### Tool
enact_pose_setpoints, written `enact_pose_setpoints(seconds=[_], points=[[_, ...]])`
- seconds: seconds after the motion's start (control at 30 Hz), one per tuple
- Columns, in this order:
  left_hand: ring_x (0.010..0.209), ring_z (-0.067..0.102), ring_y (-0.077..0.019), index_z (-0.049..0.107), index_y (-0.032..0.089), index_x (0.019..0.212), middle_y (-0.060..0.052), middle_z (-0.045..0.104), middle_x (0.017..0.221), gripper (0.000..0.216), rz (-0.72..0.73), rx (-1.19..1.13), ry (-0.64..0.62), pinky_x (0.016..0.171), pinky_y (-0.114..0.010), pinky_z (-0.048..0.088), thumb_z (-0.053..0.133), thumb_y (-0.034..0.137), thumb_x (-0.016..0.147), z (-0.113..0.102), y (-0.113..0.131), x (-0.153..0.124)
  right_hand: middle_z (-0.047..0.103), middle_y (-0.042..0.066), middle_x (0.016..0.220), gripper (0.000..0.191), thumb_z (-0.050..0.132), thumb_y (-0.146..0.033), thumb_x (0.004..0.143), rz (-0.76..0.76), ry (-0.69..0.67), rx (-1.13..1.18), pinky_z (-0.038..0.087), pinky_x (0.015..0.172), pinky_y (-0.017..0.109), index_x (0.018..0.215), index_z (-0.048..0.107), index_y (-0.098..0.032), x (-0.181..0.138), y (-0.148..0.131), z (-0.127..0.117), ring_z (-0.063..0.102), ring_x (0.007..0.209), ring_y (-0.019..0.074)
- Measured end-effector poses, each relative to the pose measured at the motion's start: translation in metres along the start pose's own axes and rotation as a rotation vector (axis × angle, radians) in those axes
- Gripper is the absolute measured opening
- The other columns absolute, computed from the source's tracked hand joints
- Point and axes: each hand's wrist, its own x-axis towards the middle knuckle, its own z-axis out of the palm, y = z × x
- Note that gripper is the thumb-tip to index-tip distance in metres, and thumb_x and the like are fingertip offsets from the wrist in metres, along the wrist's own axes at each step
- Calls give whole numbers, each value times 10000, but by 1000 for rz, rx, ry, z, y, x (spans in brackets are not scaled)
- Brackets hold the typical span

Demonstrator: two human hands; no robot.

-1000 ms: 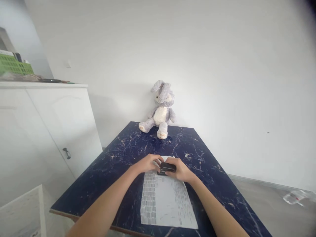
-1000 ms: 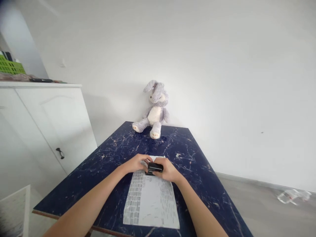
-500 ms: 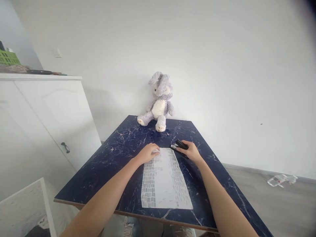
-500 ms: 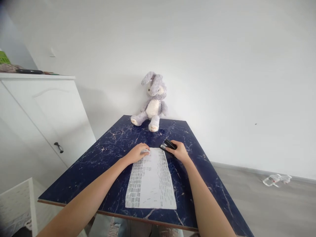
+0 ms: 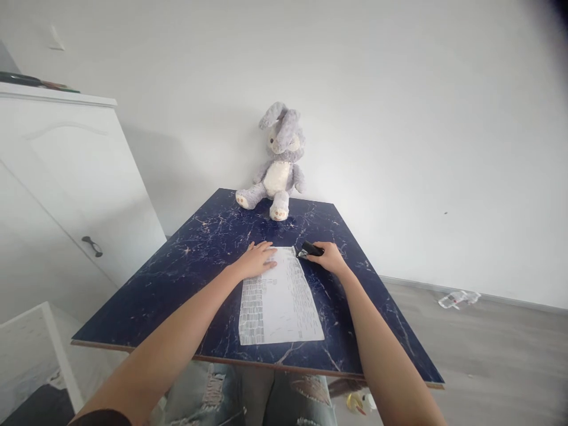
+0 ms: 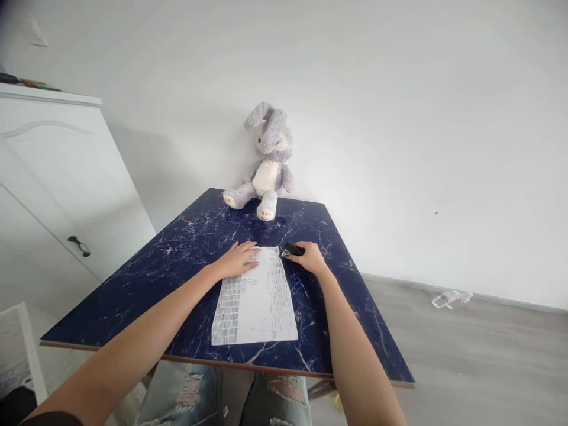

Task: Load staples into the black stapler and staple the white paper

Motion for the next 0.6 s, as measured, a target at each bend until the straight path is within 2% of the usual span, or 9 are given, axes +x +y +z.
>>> enact_pose_setpoints(seconds=[0.13, 0.27, 0.37, 0.43, 0.5, 0.6], points=[[1546, 266, -315, 494, 244, 1510, -119, 345, 1655, 503, 1, 15, 59, 1244, -606, 159, 429, 423, 1045, -1, 8, 0, 609, -23, 642, 242, 744, -416, 723, -26, 17, -38, 339, 590, 267, 760, 727, -178, 0, -1, 0, 491, 611, 150], [1555, 219, -371, 462, 257, 1543, -137, 298, 1674, 585, -32, 7, 30, 1235, -633, 127, 457, 523, 1022, 7, 22, 3, 610, -21, 624, 229, 740, -406, 727, -1, 107, -24, 343, 575, 266, 733, 689, -183, 0, -5, -2, 501, 593, 151], [1556, 190, -402, 497, 348, 1516, -108, 306, 1672, 532, -94, 18, 10, 1208, -675, 119, 434, 549, 1027, 12, 23, 4, 669, 9, 684, 291, 734, -462, 749, 87, 326, 50, 389, 597, 273, 805, 717, -177, 1, -9, -2, 567, 640, 182], [1535, 242, -391, 538, 385, 1476, -87, 356, 1642, 479, -80, 22, 31, 1203, -655, 161, 438, 529, 1031, 12, 22, 4, 709, 39, 745, 371, 713, -525, 779, 152, 500, 93, 421, 628, 287, 884, 741, -170, 0, -11, -2, 606, 689, 213], [1471, 346, -369, 574, 367, 1446, -105, 435, 1569, 451, -33, 38, 75, 1184, -605, 247, 469, 493, 1026, 10, 22, 3, 735, 72, 806, 428, 685, -563, 812, 197, 613, 106, 444, 662, 304, 949, 748, -163, -1, -11, -1, 629, 736, 241], [1298, 490, -343, 625, 325, 1391, -127, 546, 1390, 422, 18, 69, 139, 1082, -540, 379, 538, 459, 1001, 7, 24, 3, 740, 110, 841, 463, 649, -595, 847, 250, 702, 89, 448, 686, 323, 971, 732, -157, -5, -10, -2, 627, 756, 262]])
